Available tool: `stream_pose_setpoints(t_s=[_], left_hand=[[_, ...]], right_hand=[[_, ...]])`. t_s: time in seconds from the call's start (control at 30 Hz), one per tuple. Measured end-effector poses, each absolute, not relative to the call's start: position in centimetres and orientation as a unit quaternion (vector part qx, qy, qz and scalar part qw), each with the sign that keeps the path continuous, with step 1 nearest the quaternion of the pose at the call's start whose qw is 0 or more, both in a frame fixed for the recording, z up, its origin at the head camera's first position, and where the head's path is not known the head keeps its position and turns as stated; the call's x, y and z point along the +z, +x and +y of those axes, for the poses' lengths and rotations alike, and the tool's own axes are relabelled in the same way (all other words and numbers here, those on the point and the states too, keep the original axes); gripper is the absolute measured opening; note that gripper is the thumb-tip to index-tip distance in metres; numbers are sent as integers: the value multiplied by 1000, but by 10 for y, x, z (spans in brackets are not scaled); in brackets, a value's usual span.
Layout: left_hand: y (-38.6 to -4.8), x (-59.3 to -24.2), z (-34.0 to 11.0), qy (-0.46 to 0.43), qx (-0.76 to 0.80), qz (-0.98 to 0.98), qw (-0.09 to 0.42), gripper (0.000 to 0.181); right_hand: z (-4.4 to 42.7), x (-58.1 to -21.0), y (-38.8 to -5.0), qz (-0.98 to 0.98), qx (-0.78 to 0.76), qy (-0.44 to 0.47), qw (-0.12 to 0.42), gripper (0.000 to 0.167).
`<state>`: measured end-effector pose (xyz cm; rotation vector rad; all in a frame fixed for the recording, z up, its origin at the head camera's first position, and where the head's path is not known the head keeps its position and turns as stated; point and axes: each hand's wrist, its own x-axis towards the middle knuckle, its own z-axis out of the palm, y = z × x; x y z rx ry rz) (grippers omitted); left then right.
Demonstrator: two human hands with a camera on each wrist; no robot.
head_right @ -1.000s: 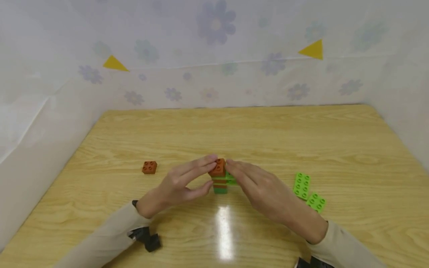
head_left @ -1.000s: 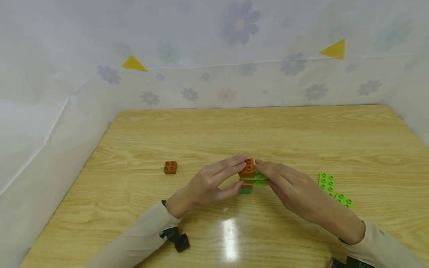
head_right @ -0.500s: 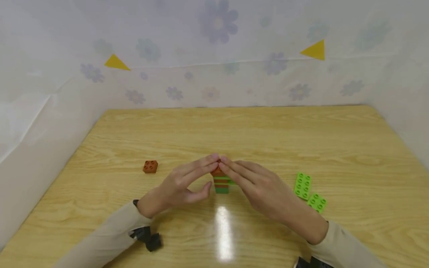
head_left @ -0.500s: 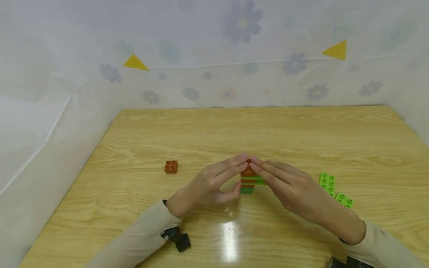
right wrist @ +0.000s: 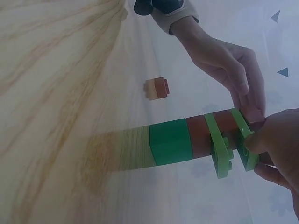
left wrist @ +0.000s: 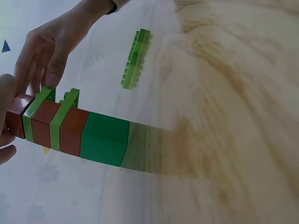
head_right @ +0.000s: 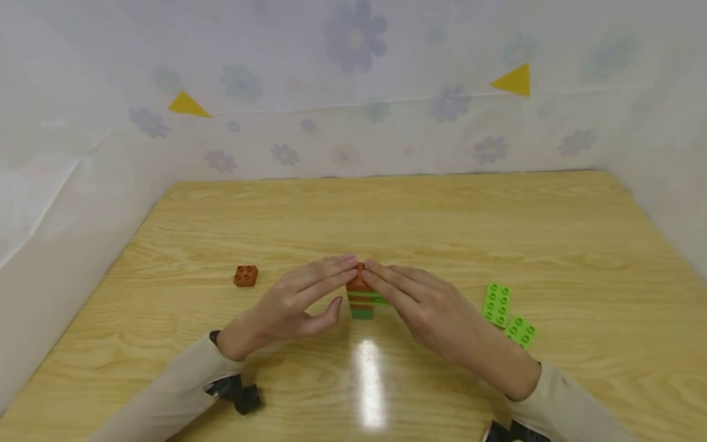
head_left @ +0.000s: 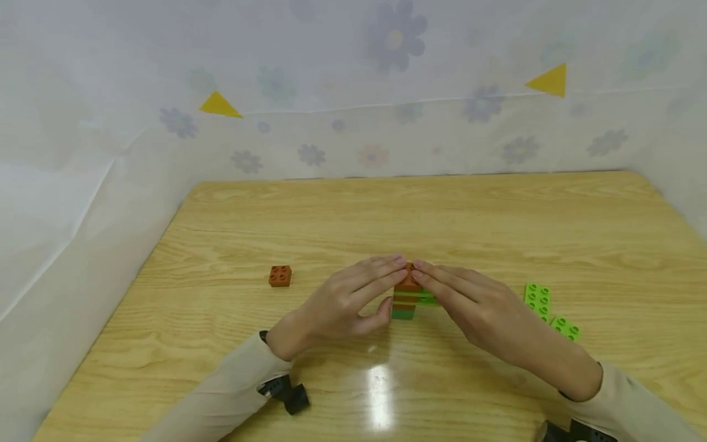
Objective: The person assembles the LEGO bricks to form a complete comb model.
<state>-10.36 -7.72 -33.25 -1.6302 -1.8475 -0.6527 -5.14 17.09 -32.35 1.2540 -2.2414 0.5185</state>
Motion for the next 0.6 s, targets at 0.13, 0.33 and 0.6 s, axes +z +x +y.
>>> stream_pose_setpoints(t_s=[0.13, 0.33, 0.6], left_hand=[[-104, -332, -77, -613, -254, -693, 281, 37], [-104, -334, -76, -618, -258, -687, 282, 36], [-102, -337, -76, -616, -271, -686, 277, 39]], right_hand=[[170, -324, -52, -818, 197, 467, 273, 42], [169, -323, -52, -811, 198, 472, 282, 41], [169, -323, -52, -810, 197, 473, 286, 41]])
